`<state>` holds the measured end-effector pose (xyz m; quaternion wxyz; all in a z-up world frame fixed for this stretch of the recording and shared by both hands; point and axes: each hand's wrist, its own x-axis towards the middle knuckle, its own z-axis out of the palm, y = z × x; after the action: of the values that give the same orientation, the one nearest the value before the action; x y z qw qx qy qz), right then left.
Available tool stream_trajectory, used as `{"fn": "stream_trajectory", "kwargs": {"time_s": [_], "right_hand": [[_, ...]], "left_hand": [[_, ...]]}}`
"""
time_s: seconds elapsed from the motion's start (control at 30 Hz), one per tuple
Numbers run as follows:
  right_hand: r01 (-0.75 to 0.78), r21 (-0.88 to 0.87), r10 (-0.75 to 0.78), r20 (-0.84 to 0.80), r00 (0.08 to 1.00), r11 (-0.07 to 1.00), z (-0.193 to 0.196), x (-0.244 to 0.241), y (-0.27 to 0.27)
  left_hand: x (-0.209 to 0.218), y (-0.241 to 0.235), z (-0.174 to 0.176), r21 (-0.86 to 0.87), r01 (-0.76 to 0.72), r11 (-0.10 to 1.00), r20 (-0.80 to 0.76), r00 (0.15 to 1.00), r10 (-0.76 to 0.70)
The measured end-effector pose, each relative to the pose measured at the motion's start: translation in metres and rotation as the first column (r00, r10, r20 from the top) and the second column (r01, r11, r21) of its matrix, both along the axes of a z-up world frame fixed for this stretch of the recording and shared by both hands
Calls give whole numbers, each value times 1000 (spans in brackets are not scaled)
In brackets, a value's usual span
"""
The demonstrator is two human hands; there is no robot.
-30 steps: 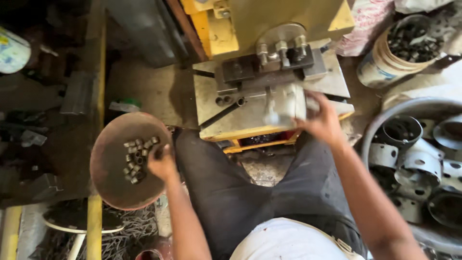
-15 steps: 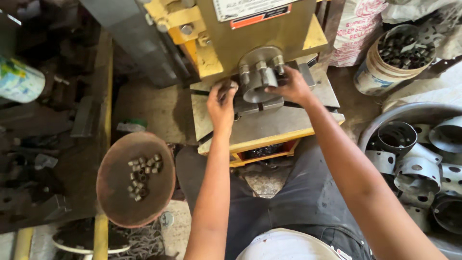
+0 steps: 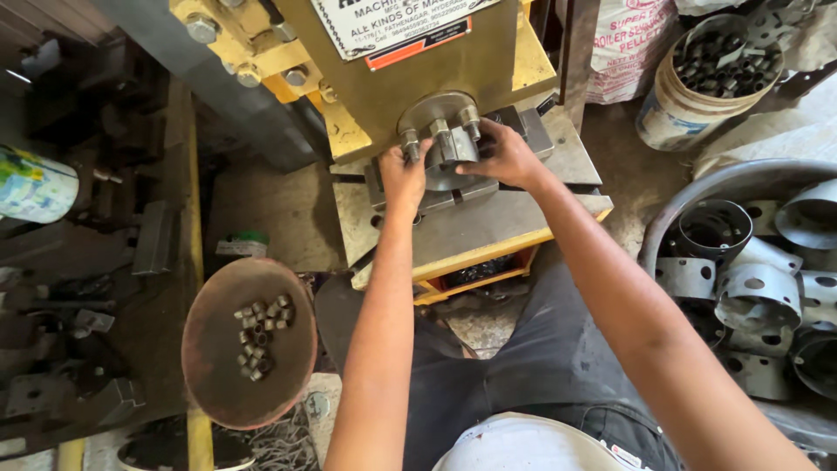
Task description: The person places small metal cylinders into a fabrication machine by hand and then moves the completed cylindrical metal parts into a large bucket.
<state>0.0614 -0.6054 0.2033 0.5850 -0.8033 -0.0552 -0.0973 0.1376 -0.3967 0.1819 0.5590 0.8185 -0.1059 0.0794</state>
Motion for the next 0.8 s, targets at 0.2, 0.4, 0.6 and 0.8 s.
{"fn": "stream_trajectory", "kwargs": {"time_s": [0.2, 0.4, 0.6, 0.8], "right_hand": [[-8, 30, 8, -12, 1000, 1000, -7, 4, -6], [36, -43, -36, -9, 999, 998, 0, 4, -6], [106, -53, -105, 16, 994, 993, -4, 4, -1], [158, 124, -169, 86, 982, 980, -28, 13, 11]], "left_hand": [[8, -12, -12, 65, 52, 997, 159, 985, -62], [14, -8, -8, 110, 84, 990, 162, 982, -101], [26, -2, -20, 278, 6, 961, 131, 990, -44], [29, -2, -21, 229, 42, 972, 159, 984, -80]]}}
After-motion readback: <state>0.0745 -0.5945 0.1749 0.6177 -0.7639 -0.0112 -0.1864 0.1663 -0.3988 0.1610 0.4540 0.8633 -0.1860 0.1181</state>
